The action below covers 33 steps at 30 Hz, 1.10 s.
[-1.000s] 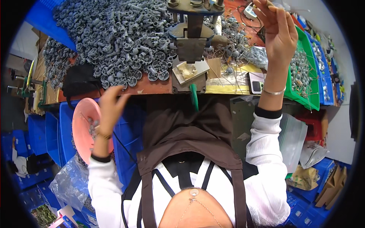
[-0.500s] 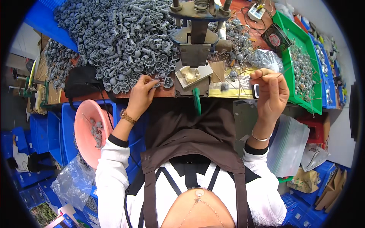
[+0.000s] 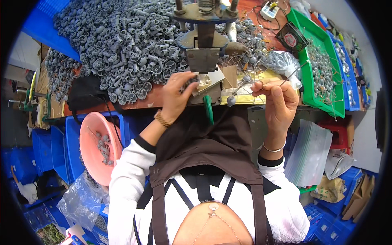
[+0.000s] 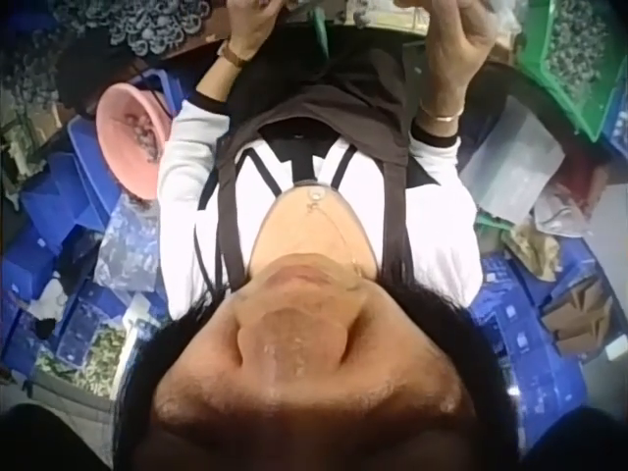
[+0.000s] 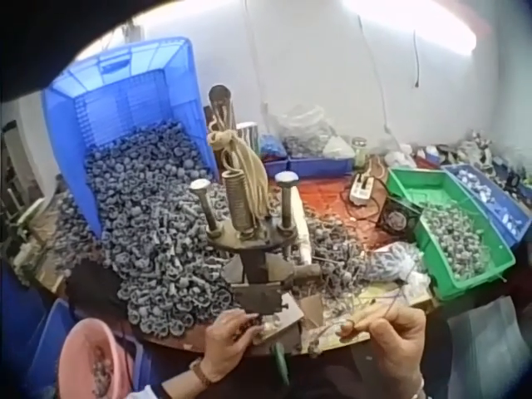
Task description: Using a manual press tool to assemble small plastic toy components at a factory workbench.
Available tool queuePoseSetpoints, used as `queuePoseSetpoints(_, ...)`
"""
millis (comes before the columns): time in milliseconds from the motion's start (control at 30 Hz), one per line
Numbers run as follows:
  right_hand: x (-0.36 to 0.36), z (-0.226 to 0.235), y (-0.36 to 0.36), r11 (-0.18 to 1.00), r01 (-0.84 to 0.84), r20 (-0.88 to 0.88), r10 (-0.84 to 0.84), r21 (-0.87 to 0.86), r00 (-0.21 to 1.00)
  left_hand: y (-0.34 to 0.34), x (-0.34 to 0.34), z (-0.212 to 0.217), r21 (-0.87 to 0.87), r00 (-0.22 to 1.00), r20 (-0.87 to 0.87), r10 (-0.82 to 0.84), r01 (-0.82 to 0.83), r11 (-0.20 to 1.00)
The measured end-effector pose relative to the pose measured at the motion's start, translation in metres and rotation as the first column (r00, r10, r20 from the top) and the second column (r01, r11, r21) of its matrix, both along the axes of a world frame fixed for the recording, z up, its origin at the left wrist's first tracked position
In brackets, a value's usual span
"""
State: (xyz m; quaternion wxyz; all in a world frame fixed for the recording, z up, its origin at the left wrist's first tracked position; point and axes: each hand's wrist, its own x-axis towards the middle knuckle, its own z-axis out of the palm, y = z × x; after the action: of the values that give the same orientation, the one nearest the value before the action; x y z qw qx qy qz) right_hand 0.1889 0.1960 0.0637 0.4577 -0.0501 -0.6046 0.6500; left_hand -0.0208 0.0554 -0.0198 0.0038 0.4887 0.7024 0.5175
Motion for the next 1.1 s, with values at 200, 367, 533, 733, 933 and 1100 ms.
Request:
queuePoseSetpoints(200, 0.014, 0.003, -0.009, 0.998, -0.045, 0.001, 0.045, -0.048, 0.999, 0.017, 0.004, -0.006, -0.082, 0.95, -0.311, 0.024, -0.052, 0.995)
queuePoseSetpoints(367, 0.004, 0.0, -0.016, 0.99, -0.123, 0.02, 0.125, -0.074, 0.992, 0.016, 0.008, -0.029, 0.006, 0.993, -0.103, 0.065, -0.065, 0.998)
queuePoseSetpoints(533, 0.019, 0.004, -0.008, 0.991, -0.13, 0.157, 0.131, -0.017, 0.979, -0.017, -0.023, 0.013, -0.014, 0.94, -0.326, 0.102, -0.112, 0.994)
queuePoseSetpoints(733, 0.002, -0.011, -0.016, 0.94, -0.339, 0.242, 0.336, -0.029, 0.91, -0.044, -0.055, -0.017, -0.302, 0.838, -0.532, -0.123, -0.053, 0.952)
queuePoseSetpoints(933, 0.0, -0.026, -0.02, 0.944, -0.227, 0.341, 0.302, -0.241, 0.89, -0.05, -0.055, -0.023, -0.293, 0.791, -0.601, -0.115, -0.083, 0.953)
queuePoseSetpoints(1100, -0.026, -0.046, -0.033, 0.982, -0.123, 0.5, 0.036, 0.142, 0.865, -0.041, -0.031, -0.006, 0.096, 0.93, 0.343, 0.132, -0.175, 0.98)
